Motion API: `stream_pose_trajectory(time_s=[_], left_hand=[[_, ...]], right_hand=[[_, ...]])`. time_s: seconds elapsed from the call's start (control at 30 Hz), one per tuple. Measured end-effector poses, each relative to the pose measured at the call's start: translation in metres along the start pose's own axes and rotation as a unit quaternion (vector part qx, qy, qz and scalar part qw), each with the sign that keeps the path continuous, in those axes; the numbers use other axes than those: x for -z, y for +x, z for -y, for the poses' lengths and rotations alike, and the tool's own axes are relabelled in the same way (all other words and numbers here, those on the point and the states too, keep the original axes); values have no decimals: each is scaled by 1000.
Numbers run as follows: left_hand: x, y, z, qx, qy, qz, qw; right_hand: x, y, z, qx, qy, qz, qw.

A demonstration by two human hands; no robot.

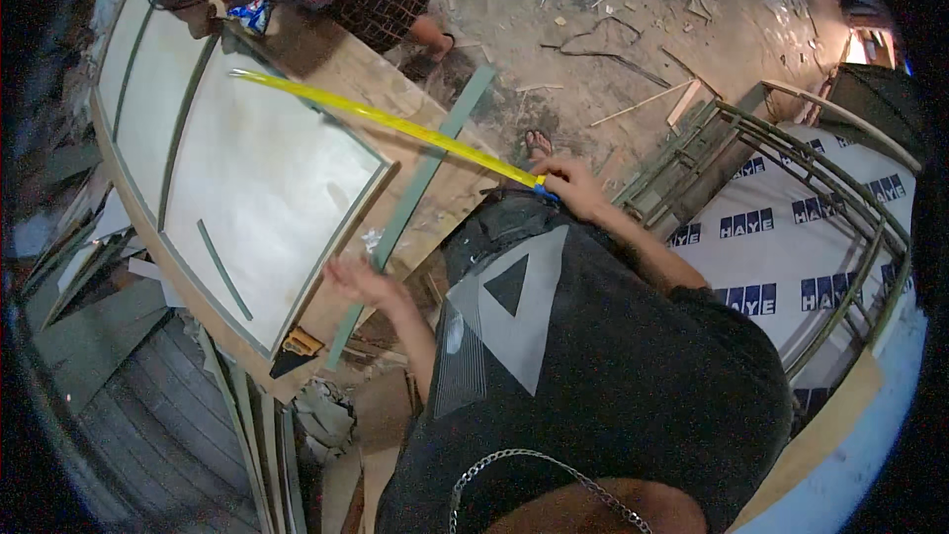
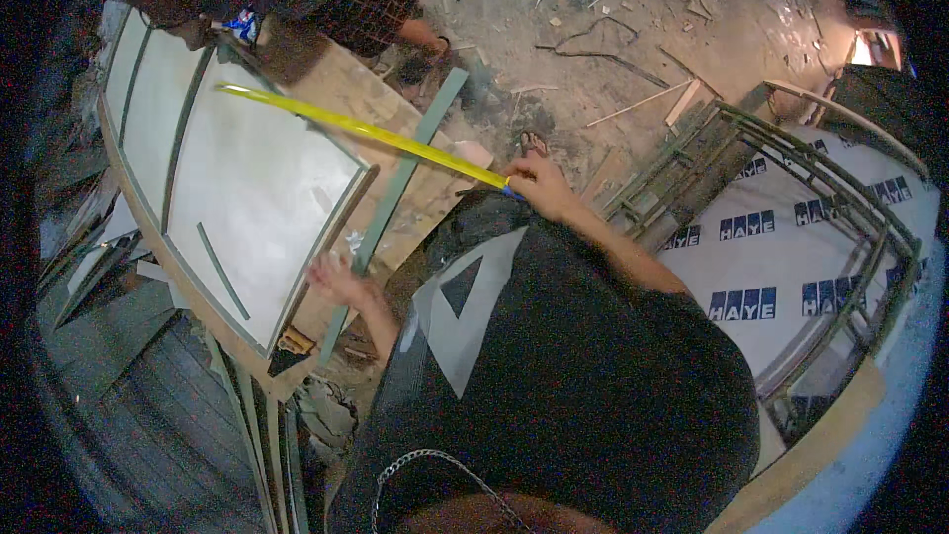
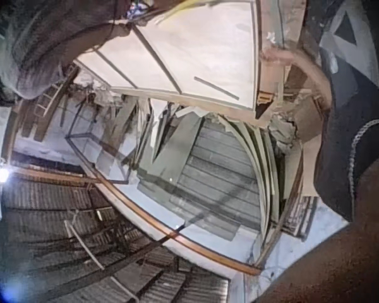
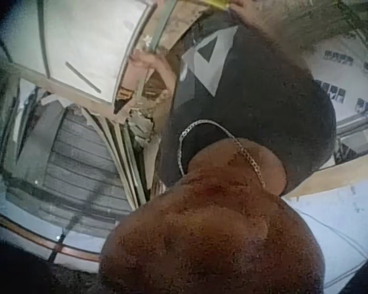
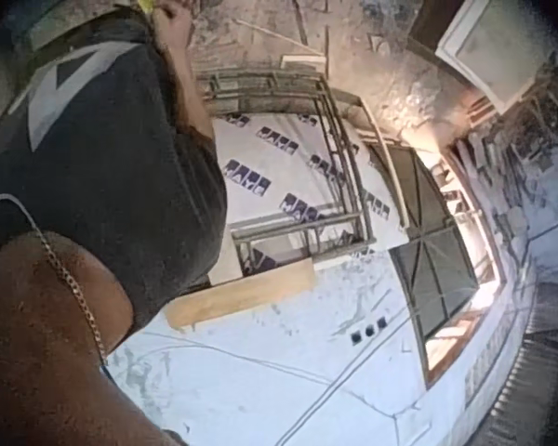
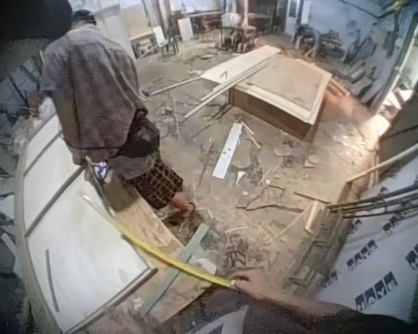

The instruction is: The person measures a long, thin wooden strip using a tape measure and marks it with a pencil. They then use a hand saw to cut the strip at the marked point. The person repeats this process of measuring and cutting on the same strip multiple times.

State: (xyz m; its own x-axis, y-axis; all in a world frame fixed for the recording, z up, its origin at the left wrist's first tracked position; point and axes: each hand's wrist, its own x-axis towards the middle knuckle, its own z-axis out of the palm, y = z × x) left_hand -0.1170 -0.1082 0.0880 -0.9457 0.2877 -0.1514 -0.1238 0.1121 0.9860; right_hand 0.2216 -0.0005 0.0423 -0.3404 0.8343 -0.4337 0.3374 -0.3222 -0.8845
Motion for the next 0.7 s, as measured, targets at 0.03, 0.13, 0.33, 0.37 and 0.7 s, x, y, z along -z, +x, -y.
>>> stream_pose_trajectory(time_s=[0.03,0.13,0.33,0.37,0.7], left_hand=[[-24,-25,-5,17,-17,40,999],[-70,-70,-3,131,-33,256,957],[-143,-127,30,233,27,385,892],[-147,-130,33,209,43,401,891],[-124,-133,0,-8,297,448,843]], right_hand=[[9,-3,5,-23,15,1,1000],[43,-11,22,-41,33,20,998],[65,-17,1,-30,-95,26,995],[66,-16,2,-26,-105,31,994],[61,-13,10,30,-110,127,985]])
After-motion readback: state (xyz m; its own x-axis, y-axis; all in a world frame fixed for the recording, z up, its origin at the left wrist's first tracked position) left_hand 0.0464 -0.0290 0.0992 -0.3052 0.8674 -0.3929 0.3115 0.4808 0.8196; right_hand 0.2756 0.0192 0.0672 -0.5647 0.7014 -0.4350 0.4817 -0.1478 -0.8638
